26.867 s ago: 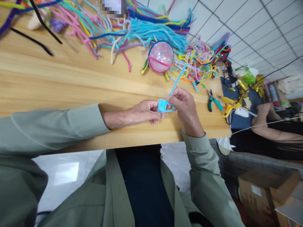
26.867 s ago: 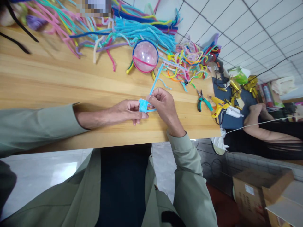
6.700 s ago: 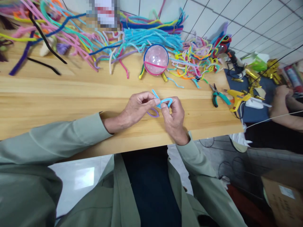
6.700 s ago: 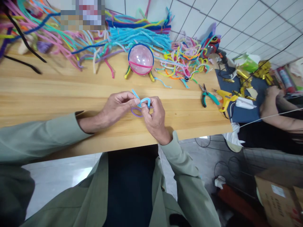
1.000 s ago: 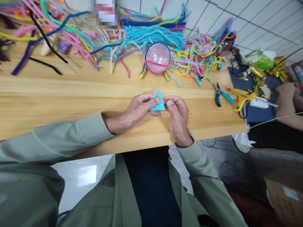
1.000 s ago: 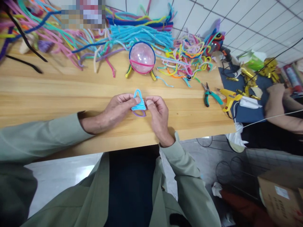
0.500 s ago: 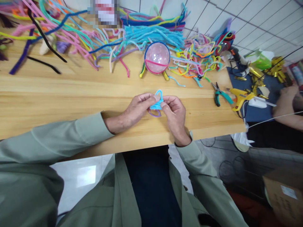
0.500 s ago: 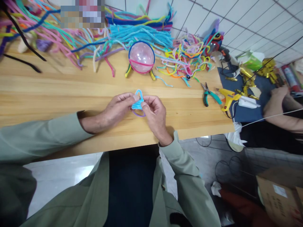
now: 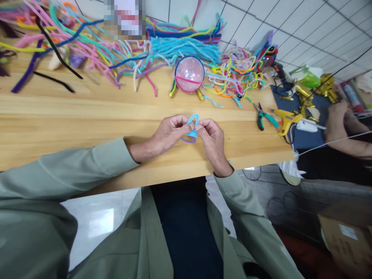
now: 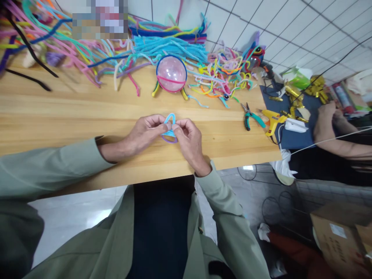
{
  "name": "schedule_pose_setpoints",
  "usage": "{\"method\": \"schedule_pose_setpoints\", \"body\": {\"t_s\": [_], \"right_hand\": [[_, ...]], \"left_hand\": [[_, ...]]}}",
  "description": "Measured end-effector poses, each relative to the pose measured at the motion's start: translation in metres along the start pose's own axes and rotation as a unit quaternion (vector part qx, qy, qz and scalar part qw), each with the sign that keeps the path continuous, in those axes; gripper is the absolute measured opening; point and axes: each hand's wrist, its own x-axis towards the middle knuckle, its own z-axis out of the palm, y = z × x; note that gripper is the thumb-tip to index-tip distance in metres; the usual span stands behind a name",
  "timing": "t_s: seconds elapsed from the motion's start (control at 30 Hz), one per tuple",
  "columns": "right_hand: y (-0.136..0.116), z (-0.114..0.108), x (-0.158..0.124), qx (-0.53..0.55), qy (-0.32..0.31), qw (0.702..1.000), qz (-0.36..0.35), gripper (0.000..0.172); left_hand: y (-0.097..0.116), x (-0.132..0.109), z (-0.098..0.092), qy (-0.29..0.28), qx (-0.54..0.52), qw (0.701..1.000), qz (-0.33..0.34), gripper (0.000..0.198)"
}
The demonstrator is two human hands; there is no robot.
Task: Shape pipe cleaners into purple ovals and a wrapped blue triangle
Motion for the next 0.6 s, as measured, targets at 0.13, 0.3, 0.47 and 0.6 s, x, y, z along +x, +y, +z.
{"method": "schedule_pose_setpoints", "body": {"t_s": [0.13,0.3,0.47,0.6], "right_hand": [[-0.002,-0.005,0.0,-0.012,0.014,1.0,-0.004,0.02],[-0.004,-0.011,-0.005,-0.034,0.04,0.999,-0.01,0.022],[-0.008,-0.01,-0.016,-0.056,0.053,0.997,-0.024,0.027],[-0.009,-0.008,-0.023,-0.061,0.068,0.995,-0.046,0.03]], "left_hand": [[0.001,-0.001,0.0,-0.013,-0.01,0.999,0.028,0.043],[0.001,-0.003,0.003,-0.032,-0.02,0.999,0.005,0.045],[-0.002,-0.007,0.006,-0.04,-0.004,0.999,0.034,0.048],[-0.006,-0.008,0.008,-0.051,-0.008,0.998,0.043,0.046]]}}
